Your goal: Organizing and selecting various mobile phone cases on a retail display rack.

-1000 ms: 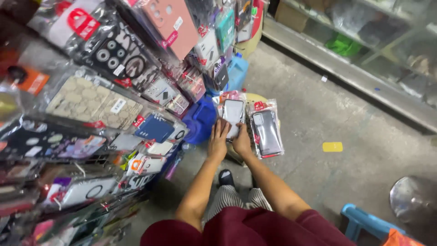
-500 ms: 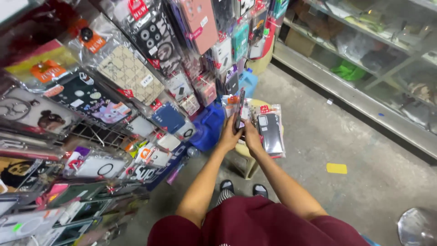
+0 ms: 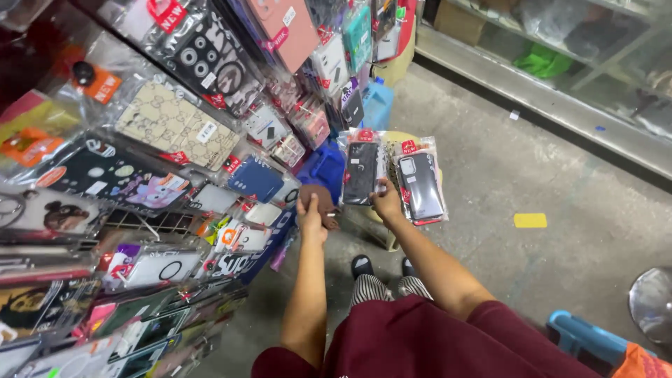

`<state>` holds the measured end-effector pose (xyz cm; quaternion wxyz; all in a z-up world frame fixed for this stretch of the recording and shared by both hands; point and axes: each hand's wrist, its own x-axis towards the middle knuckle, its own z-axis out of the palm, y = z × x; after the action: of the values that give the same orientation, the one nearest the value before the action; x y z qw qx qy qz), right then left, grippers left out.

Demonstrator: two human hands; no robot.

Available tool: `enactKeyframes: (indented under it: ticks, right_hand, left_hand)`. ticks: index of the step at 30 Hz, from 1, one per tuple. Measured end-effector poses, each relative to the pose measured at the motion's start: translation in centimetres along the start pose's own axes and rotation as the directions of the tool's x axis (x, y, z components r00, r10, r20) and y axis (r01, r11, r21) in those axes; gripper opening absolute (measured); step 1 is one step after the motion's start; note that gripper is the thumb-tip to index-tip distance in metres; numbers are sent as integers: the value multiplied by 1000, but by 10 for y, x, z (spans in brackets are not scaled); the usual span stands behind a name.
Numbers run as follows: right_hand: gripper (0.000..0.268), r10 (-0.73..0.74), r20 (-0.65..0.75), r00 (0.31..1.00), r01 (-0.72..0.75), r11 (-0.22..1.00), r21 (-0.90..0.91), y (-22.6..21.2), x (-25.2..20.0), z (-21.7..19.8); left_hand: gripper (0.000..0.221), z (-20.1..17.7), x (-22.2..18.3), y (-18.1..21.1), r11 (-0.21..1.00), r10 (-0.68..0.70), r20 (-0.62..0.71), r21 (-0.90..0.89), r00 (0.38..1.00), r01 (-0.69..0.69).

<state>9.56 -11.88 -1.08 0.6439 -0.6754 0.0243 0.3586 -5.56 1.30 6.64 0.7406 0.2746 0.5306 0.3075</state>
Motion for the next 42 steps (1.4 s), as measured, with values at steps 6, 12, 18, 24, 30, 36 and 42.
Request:
enactKeyframes:
  ticks: [6, 12, 18, 24, 30, 36, 42]
  right_hand:
    - [50, 51, -82, 995, -84, 878, -470, 0, 8, -4]
    - [49, 96, -26, 995, -93, 812, -577, -16, -1, -12]
    - [45, 109, -89, 990, -140, 826, -547, -23, -15, -4]
    - [41, 136, -66, 988, -151, 839, -523, -36, -21, -6]
    - [38, 113, -50, 992, -121, 818, -562, -38, -17, -4]
    - [43, 174, -39, 984, -173, 871, -460, -29, -13, -5]
    - [42, 108, -75, 991, -132, 822, -554, -33, -14, -5]
  left_hand:
    - [55, 29, 24, -21, 574, 596, 367, 427, 714, -698]
    - [43, 97, 39, -30, -270, 316, 936, 246, 155, -931]
    - [63, 143, 103, -29, -353, 141, 895, 444, 422, -823]
    - [60, 70, 14, -46, -301, 409, 741, 660, 532, -688]
    - [55, 116, 59, -34, -406, 70, 885, 446, 460, -797]
    - [57, 152, 95, -30, -261, 208, 672, 738, 710, -622]
    - [68, 59, -6, -75, -441, 429, 700, 714, 571, -544]
